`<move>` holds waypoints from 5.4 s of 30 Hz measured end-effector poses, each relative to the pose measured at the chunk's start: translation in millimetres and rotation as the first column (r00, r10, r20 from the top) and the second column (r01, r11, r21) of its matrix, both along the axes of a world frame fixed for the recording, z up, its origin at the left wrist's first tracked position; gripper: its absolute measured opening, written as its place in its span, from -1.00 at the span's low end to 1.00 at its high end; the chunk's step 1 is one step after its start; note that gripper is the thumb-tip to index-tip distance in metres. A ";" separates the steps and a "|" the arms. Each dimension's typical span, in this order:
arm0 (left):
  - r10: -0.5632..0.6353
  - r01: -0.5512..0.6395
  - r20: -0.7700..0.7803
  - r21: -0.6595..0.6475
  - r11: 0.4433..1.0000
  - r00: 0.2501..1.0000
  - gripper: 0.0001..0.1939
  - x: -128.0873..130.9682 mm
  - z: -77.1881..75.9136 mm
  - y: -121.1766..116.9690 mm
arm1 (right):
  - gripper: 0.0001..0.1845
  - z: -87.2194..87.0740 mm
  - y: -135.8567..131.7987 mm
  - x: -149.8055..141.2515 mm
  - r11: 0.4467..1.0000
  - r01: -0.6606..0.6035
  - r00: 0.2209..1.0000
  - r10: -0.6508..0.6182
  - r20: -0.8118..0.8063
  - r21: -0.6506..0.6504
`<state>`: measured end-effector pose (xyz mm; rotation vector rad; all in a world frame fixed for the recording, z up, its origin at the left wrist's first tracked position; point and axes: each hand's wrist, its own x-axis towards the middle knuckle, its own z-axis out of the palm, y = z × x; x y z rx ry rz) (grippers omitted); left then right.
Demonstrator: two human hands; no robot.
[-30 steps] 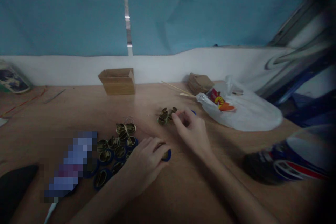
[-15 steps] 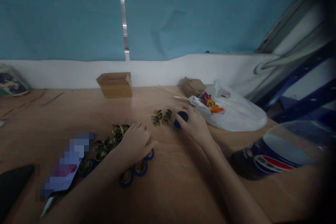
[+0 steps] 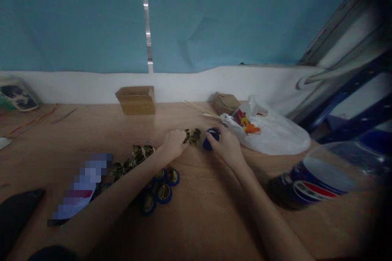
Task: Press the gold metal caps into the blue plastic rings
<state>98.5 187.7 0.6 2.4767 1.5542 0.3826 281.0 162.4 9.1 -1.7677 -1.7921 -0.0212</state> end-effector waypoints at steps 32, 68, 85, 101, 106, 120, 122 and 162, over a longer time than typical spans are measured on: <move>0.457 0.309 0.882 -0.469 0.827 0.112 -0.58 -65.9 5.1 -89.4 | -0.59 -0.2 -57.2 -76.7 0.740 -0.619 0.684 0.673 -0.283 0.263; 0.474 0.227 0.860 -0.507 0.831 0.188 -0.78 -67.2 12.5 -91.2 | -0.68 -2.7 -54.4 -76.4 0.769 -0.615 0.423 0.509 -0.750 0.174; 0.461 0.330 0.871 -0.492 0.806 0.171 -0.72 -62.0 2.2 -92.8 | -0.71 1.0 -51.7 -72.4 0.827 -0.528 0.450 0.464 -0.763 0.192; 0.397 0.173 0.907 -0.418 0.892 0.142 -0.76 -59.2 5.7 -95.2 | -0.71 1.0 -54.5 -77.7 0.778 -0.581 0.401 0.530 -0.747 0.239; 0.397 0.170 0.910 -0.413 0.895 0.119 -0.77 -57.0 0.9 -95.7 | -0.73 0.4 -55.9 -77.4 0.795 -0.566 0.508 0.545 -0.667 0.219; 0.468 0.211 0.870 -0.492 0.845 0.156 -0.67 -61.5 2.9 -92.9 | -0.69 -10.0 -55.6 -73.5 0.815 -0.535 0.648 0.564 -0.512 0.222; 0.434 0.238 0.893 -0.450 0.860 0.120 -0.61 -59.9 2.0 -93.2 | -0.69 -8.7 -57.4 -74.6 0.800 -0.563 0.622 0.575 -0.532 0.206; 0.299 -0.223 0.954 -0.284 0.932 0.033 -0.56 -92.4 12.2 -71.9 | -0.66 -36.6 57.8 -139.4 0.850 -0.051 0.982 0.138 0.128 -0.524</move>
